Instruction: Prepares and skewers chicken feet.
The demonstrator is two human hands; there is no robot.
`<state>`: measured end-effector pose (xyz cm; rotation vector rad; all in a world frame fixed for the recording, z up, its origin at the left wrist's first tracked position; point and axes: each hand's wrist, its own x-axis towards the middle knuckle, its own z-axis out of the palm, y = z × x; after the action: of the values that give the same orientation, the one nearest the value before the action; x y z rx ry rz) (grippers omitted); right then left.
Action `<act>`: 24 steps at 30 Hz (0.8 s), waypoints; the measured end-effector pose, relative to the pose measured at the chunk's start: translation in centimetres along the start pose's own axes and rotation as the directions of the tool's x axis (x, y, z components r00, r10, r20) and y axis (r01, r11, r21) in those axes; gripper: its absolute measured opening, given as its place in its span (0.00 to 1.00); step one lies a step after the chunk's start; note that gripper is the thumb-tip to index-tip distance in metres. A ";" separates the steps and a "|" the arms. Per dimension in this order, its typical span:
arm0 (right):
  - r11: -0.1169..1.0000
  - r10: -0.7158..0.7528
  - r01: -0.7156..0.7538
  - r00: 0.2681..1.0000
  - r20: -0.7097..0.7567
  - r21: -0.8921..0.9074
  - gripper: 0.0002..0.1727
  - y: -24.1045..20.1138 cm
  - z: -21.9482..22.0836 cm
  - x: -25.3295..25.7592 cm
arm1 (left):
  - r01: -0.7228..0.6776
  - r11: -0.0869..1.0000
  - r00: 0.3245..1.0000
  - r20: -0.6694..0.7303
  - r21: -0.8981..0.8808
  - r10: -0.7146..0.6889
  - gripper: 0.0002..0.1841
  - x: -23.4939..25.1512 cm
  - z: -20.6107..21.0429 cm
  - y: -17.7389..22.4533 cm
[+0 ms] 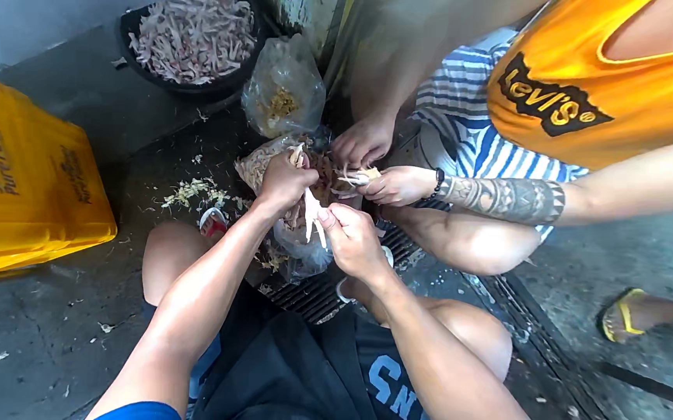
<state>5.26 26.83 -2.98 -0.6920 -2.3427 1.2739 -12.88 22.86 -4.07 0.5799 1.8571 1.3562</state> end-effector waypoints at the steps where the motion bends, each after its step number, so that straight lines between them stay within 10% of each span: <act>1: 1.000 -0.013 0.013 1.000 -0.014 0.007 0.21 -0.2 -0.2 -0.1 | 0.000 1.000 1.000 0.000 0.004 0.000 0.11 0.4 -0.2 0.3; 18: 0.985 -0.105 0.096 0.993 0.061 0.141 0.21 0.2 -1.8 0.2 | -0.068 0.991 0.955 0.294 0.115 0.032 0.25 -1.3 0.7 1.3; 24: 0.989 -0.112 0.109 0.993 0.023 0.104 0.21 0.0 -1.1 0.5 | -0.032 0.969 0.999 0.026 0.246 0.027 0.20 -2.1 0.9 2.5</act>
<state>5.48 27.86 -2.40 -0.5067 -2.2859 1.3521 -11.07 22.74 -1.24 0.7482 2.0211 1.1392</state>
